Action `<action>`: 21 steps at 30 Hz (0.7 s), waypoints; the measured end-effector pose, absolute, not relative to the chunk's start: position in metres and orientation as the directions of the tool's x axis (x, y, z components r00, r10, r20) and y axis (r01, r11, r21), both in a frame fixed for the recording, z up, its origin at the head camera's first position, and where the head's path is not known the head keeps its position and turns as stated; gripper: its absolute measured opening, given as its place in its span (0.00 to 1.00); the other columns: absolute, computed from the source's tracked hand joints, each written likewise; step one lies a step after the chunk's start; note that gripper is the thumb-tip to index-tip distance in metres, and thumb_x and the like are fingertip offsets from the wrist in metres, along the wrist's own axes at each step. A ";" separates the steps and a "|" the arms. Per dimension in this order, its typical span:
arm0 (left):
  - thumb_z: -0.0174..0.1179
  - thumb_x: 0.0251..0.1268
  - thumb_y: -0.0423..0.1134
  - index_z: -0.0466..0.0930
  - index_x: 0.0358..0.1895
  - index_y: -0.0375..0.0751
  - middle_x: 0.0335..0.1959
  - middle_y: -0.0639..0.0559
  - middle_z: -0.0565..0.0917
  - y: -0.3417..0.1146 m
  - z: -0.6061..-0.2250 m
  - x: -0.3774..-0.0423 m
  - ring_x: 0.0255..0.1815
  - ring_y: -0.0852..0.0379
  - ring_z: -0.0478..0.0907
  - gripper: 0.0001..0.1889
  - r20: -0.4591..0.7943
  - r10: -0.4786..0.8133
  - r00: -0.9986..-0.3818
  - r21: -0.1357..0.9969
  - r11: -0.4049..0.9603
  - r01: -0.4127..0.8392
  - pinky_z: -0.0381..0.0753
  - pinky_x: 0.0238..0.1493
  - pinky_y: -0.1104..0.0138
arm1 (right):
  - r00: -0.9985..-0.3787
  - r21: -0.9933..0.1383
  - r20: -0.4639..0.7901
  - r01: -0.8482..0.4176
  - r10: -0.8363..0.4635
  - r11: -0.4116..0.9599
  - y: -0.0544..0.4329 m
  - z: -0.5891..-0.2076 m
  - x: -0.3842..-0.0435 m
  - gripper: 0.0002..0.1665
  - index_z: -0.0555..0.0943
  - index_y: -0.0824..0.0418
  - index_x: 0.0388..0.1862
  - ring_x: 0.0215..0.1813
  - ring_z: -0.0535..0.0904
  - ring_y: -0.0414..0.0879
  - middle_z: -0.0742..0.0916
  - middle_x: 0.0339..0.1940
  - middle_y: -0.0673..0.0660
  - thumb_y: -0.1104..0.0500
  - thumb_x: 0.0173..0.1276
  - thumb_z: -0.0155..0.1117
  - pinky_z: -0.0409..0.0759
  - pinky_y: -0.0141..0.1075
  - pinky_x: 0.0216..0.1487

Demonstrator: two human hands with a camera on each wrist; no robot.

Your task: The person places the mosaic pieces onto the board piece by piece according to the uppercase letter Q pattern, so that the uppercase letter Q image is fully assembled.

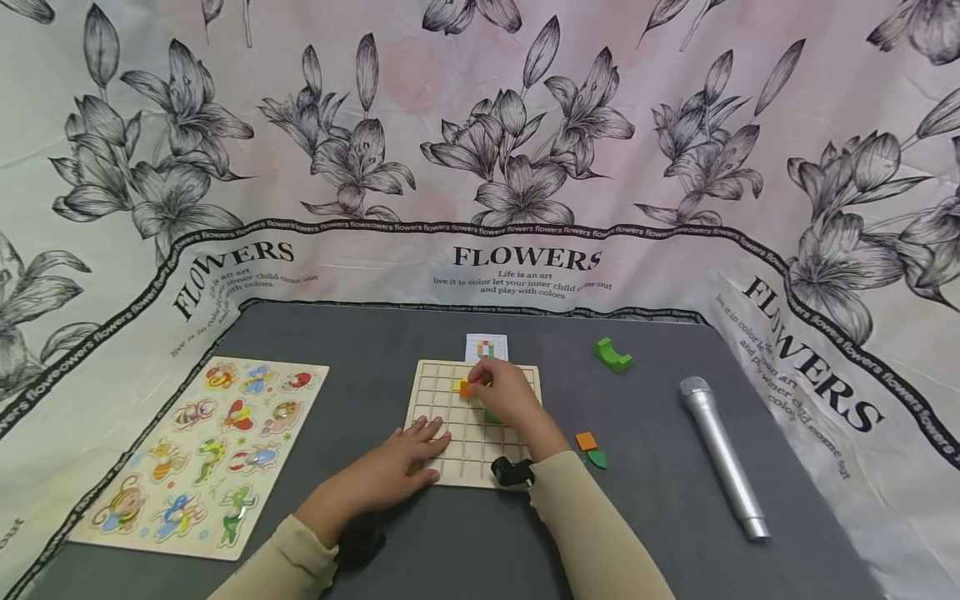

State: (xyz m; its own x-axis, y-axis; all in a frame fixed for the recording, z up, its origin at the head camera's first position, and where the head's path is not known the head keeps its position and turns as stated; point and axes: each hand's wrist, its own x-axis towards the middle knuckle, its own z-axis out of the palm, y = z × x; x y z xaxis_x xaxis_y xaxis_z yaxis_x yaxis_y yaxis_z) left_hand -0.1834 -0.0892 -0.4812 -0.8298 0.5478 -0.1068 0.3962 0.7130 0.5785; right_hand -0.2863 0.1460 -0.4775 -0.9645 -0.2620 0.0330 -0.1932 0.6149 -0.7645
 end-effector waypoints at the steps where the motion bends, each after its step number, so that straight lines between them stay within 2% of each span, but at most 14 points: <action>1: 0.64 0.82 0.43 0.71 0.83 0.41 0.89 0.41 0.61 -0.089 -0.481 -0.184 0.92 0.37 0.51 0.32 -0.105 0.550 -0.829 0.575 0.713 0.401 0.53 0.87 0.35 | -0.965 -0.761 0.027 -0.190 -0.262 0.620 0.141 -0.479 -0.288 0.02 0.87 0.59 0.46 0.40 0.82 0.47 0.89 0.41 0.55 0.61 0.79 0.71 0.82 0.41 0.43; 6: 0.65 0.81 0.43 0.71 0.83 0.42 0.89 0.41 0.61 -0.090 -0.484 -0.185 0.91 0.36 0.51 0.32 -0.096 0.551 -0.829 0.572 0.712 0.407 0.54 0.87 0.33 | -0.966 -0.732 0.038 -0.201 -0.256 0.651 0.127 -0.483 -0.290 0.02 0.87 0.57 0.44 0.41 0.82 0.46 0.89 0.39 0.53 0.63 0.76 0.73 0.83 0.46 0.50; 15: 0.64 0.82 0.42 0.70 0.83 0.42 0.89 0.41 0.61 -0.089 -0.483 -0.185 0.91 0.36 0.51 0.32 -0.098 0.556 -0.825 0.568 0.712 0.413 0.53 0.87 0.33 | -0.970 -0.710 0.014 -0.181 -0.244 0.680 0.126 -0.483 -0.286 0.03 0.86 0.56 0.41 0.38 0.80 0.46 0.88 0.36 0.52 0.60 0.76 0.74 0.81 0.43 0.46; 21: 0.64 0.81 0.42 0.71 0.83 0.41 0.89 0.40 0.62 -0.088 -0.481 -0.183 0.91 0.35 0.52 0.32 -0.105 0.554 -0.826 0.564 0.717 0.410 0.53 0.87 0.33 | -0.968 -0.696 -0.004 -0.179 -0.253 0.696 0.128 -0.484 -0.286 0.02 0.89 0.56 0.44 0.41 0.80 0.46 0.88 0.38 0.51 0.60 0.76 0.74 0.82 0.45 0.51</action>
